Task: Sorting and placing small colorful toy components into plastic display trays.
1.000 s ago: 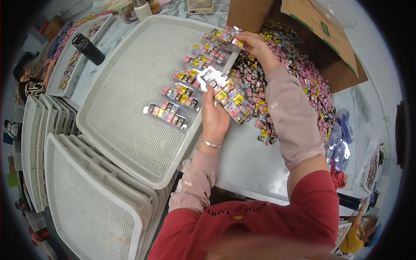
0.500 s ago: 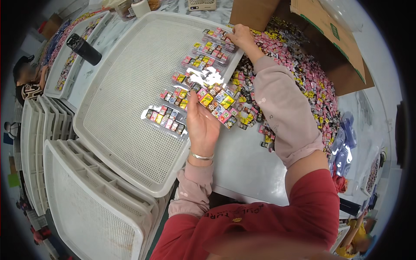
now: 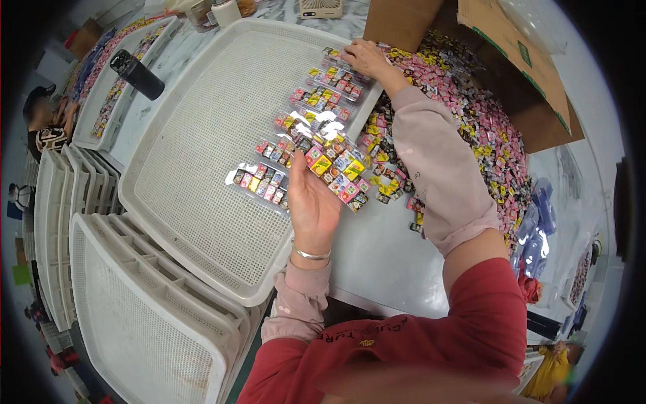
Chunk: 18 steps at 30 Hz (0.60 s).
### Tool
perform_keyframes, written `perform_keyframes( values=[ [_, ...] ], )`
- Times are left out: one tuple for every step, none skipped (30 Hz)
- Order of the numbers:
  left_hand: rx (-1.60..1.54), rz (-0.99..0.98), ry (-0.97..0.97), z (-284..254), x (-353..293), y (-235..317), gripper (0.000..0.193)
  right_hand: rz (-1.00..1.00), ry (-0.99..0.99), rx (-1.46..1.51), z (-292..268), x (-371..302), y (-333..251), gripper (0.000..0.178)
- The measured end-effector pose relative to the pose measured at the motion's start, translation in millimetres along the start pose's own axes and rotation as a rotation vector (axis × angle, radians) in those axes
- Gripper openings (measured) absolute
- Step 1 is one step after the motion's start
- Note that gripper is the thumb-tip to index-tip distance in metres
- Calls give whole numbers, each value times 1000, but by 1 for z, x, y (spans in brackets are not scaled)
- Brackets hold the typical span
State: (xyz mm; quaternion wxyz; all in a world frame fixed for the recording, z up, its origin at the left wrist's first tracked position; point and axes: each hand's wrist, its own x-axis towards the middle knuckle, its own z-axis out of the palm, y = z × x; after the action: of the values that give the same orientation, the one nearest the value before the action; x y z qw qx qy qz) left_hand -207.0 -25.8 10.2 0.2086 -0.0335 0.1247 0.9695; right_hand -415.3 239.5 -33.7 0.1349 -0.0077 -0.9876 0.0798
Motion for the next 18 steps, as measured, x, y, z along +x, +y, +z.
perform_keyframes(
  values=[
    [10, 26, 27, -2, 0, 1, 36, -3, -6, 1, 4, -2, -2, 33],
    [7, 27, 33, -2, 0, 2, 36, -11, 47, -5, 7, -4, -4, 32],
    [-2, 18, 11, -1, 0, 3, 36, -19, 100, -10, 9, -5, -6, 31],
    [-11, 3, -17, 1, -1, 3, 36, -18, 99, -15, 5, -3, 0, 31],
    [-16, -2, -17, 1, 0, 2, 36, 63, 120, 116, -3, 0, 12, 30],
    [-36, -3, -4, 0, 0, 2, 37, 145, 143, 247, -10, -1, 26, 29],
    [-53, -3, 9, -1, 1, 3, 38, 150, 143, 245, -20, -6, 37, 29],
    [-53, -3, 10, -3, 1, 6, 38, 182, 157, 475, -31, -12, 47, 29],
    [-81, 5, -3, -5, 0, 11, 39, 214, 172, 706, -36, -17, 51, 28],
    [-109, 15, -16, -6, -1, 14, 40, 214, 171, 708, -37, -25, 45, 28],
    [-133, 34, -24, -5, -2, 19, 42, 60, 152, 544, -34, -33, 37, 28],
    [-129, 42, -21, -3, -3, 20, 42, -94, 133, 379, -32, -38, 28, 29],
    [-136, 24, -35, 4, -1, 9, 42, -252, 194, 101, -29, -42, 51, 29],
    [-121, 52, -23, 4, 0, 11, 43, -259, 194, 115, -24, -44, 35, 29],
    [-100, 69, -5, 4, 0, 13, 43, -223, 125, 52, -15, -50, 15, 30],
    [-97, 66, -10, 5, -1, 12, 43, -174, 62, -27, -13, -56, 13, 30],
    [-104, 46, -23, 6, -2, 10, 43, -166, 164, 40, -6, -59, 13, 29],
    [-111, 27, -35, 6, -3, 9, 43, -163, 170, 39, -7, -58, 17, 29]
  ],
)
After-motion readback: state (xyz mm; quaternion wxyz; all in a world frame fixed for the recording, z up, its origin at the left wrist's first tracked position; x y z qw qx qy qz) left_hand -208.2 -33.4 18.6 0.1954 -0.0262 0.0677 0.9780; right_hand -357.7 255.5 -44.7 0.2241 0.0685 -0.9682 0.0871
